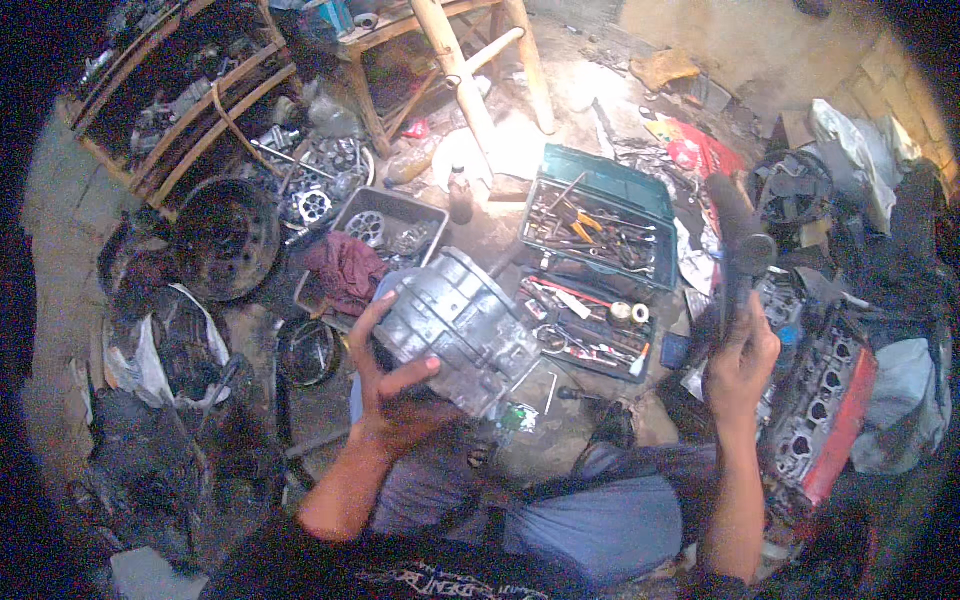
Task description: The person sits on the floor and uses a hammer to repeatedly strike a metal engine block component. They rotate the part to hit different sides and edges, occasionally inspecting the surface between strikes.
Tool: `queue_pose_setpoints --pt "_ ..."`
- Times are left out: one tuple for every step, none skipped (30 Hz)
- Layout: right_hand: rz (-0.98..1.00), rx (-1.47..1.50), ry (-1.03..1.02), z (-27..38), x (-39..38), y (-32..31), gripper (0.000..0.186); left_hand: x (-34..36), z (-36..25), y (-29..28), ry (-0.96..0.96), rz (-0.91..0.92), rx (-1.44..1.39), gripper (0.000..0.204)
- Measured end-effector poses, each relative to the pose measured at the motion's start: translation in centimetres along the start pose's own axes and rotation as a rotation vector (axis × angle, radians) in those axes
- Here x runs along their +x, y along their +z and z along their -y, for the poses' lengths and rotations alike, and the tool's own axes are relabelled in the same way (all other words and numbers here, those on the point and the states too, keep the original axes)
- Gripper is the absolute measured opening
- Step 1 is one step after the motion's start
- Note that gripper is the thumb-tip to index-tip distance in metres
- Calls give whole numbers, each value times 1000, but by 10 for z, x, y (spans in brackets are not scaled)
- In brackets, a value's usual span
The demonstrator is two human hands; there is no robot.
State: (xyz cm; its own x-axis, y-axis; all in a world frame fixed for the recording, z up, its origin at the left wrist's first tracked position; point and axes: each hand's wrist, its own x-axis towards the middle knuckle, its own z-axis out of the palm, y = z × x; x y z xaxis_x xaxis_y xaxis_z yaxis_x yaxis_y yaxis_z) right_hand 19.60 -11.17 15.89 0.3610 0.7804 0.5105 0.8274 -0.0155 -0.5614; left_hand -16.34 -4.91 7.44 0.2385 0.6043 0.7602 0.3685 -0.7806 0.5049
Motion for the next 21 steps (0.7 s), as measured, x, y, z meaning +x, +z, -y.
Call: queue_pose_setpoints --pt "-86 1 -43 -15 -1 6 40 2 0 0 26 28 10 93" --pt "-170 4 -83 -26 0 18 41 3 0 1 50 58 23 92" --pt "-178 53 -48 -32 -4 18 42 3 0 2 73 87 35 91" --pt "-181 108 -19 -24 -3 22 44 0 -1 4 46 88 18 89" --pt "-150 187 43 -18 -4 21 43 -1 -1 5 28 70 -5 90" --pt "-118 265 105 -15 -6 21 44 -2 -1 5 10 52 -29 90" --pt "-87 338 156 -15 -5 20 44 -1 -2 8 -6 23 -58 91" --pt "-110 307 146 -20 -4 20 48 0 -3 10 -24 -5 -110 92" --pt "-142 261 121 -23 0 19 51 1 -4 13 -27 -19 -121 92" --pt "-174 219 100 -25 3 17 54 1 -4 15 -30 -28 -130 92" --pt "-209 176 81 -29 7 15 56 3 -4 16 -31 -34 -140 91" --pt "-293 109 -8 -52 11 20 61 4 -4 19 -31 -36 -163 89" --pt "-249 293 81 -47 10 21 60 2 -2 20 -30 -28 -145 89" --pt "-201 471 167 -35 11 17 59 1 -2 21 -31 -26 -130 89" --pt "-151 650 252 -23 12 16 58 1 -2 22 -32 -22 -114 90" --pt "-179 718 241 -16 13 18 57 2 -3 24 -35 -24 -122 90" --pt "-172 740 258 -13 14 16 57 3 -5 26 -39 -26 -130 90" --pt "-165 761 275 -11 15 14 58 5 -6 28 -42 -27 -137 91" --pt "-157 784 292 -10 15 13 59 6 -8 29 -48 -33 -145 91" --pt "-161 794 312 -8 16 14 59 7 -10 32 -55 -40 -152 92" --pt "-165 805 332 -6 16 14 60 8 -12 33 -61 -45 -160 92"
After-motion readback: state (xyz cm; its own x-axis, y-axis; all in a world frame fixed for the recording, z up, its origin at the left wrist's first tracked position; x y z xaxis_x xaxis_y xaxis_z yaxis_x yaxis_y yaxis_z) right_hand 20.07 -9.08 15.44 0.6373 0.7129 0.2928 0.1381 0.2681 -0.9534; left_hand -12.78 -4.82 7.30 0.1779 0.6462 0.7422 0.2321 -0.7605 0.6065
